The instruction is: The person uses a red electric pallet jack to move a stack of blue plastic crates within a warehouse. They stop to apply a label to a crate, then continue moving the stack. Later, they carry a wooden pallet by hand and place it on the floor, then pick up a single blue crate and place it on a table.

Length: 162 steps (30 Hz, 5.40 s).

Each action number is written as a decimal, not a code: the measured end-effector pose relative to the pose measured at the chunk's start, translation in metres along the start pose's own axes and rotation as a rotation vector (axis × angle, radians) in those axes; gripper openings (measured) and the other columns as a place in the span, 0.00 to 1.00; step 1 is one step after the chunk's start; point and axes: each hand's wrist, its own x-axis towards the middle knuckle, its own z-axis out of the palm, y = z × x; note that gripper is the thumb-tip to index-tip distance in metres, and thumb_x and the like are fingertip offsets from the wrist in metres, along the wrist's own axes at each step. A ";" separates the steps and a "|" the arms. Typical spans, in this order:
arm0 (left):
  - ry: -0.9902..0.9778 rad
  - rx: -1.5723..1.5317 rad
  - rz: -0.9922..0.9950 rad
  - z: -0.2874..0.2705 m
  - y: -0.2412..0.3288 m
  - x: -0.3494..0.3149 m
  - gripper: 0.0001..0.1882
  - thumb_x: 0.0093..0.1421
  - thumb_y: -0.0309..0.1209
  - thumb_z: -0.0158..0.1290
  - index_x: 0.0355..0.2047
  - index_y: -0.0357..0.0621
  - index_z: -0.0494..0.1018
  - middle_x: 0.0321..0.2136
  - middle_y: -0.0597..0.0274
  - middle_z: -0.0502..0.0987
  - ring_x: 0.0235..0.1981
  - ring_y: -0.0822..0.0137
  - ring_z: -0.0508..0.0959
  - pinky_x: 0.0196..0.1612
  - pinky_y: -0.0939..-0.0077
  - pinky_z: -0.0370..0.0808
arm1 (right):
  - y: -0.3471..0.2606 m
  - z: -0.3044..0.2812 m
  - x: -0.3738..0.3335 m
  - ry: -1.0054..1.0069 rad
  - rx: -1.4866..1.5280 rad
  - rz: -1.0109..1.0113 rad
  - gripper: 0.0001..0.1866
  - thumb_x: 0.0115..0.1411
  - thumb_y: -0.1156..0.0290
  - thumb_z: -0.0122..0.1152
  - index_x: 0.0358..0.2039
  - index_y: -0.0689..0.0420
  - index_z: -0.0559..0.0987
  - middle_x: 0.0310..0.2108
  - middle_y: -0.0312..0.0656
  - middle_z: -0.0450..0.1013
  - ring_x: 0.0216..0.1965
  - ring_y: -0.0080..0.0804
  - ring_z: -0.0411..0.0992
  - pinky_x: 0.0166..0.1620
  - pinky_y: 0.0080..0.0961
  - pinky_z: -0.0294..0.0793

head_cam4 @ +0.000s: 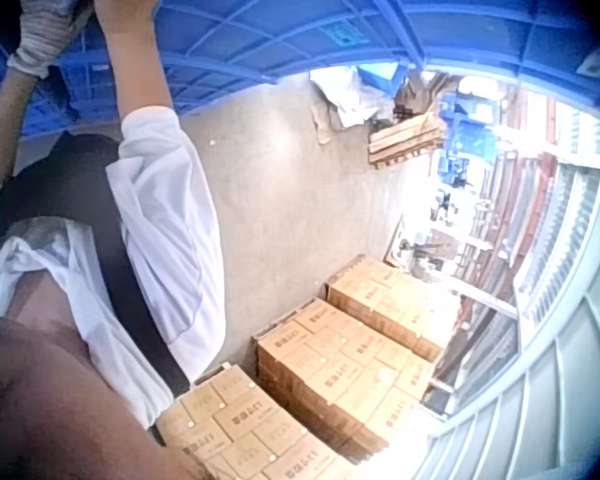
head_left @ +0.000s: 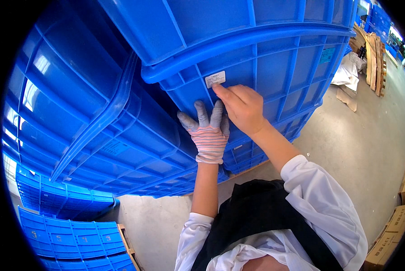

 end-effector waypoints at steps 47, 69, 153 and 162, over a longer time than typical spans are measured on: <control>-1.895 -0.205 -0.203 0.047 0.311 -0.275 0.30 0.58 0.47 0.50 0.60 0.57 0.61 0.64 0.47 0.54 0.63 0.38 0.54 0.62 0.41 0.52 | 0.205 -0.583 -0.311 -1.390 -0.114 0.754 0.11 0.56 0.68 0.58 0.42 0.48 0.78 0.30 0.37 0.73 0.32 0.38 0.74 0.32 0.35 0.74; -1.513 -0.557 -0.029 0.445 0.579 0.025 0.27 0.58 0.43 0.47 0.56 0.45 0.65 0.55 0.50 0.68 0.56 0.51 0.68 0.57 0.61 0.65 | 0.644 -0.602 -0.316 -1.501 -0.182 1.033 0.15 0.57 0.63 0.58 0.44 0.54 0.78 0.39 0.44 0.76 0.41 0.41 0.74 0.44 0.33 0.73; -0.797 0.143 -2.242 1.185 0.963 0.468 0.42 0.62 0.64 0.26 0.20 0.39 0.74 0.14 0.51 0.73 0.20 0.52 0.75 0.27 0.58 0.67 | 1.645 0.042 -0.241 -1.249 1.916 -0.351 0.25 0.58 0.51 0.51 0.13 0.56 0.76 0.15 0.42 0.72 0.22 0.43 0.73 0.35 0.33 0.70; -0.759 0.159 -2.218 1.207 0.962 0.486 0.41 0.62 0.62 0.26 0.18 0.39 0.73 0.13 0.50 0.72 0.20 0.50 0.75 0.26 0.56 0.68 | 1.648 0.064 -0.231 -1.349 1.894 -0.459 0.23 0.59 0.53 0.50 0.13 0.55 0.76 0.15 0.42 0.72 0.22 0.45 0.72 0.35 0.36 0.71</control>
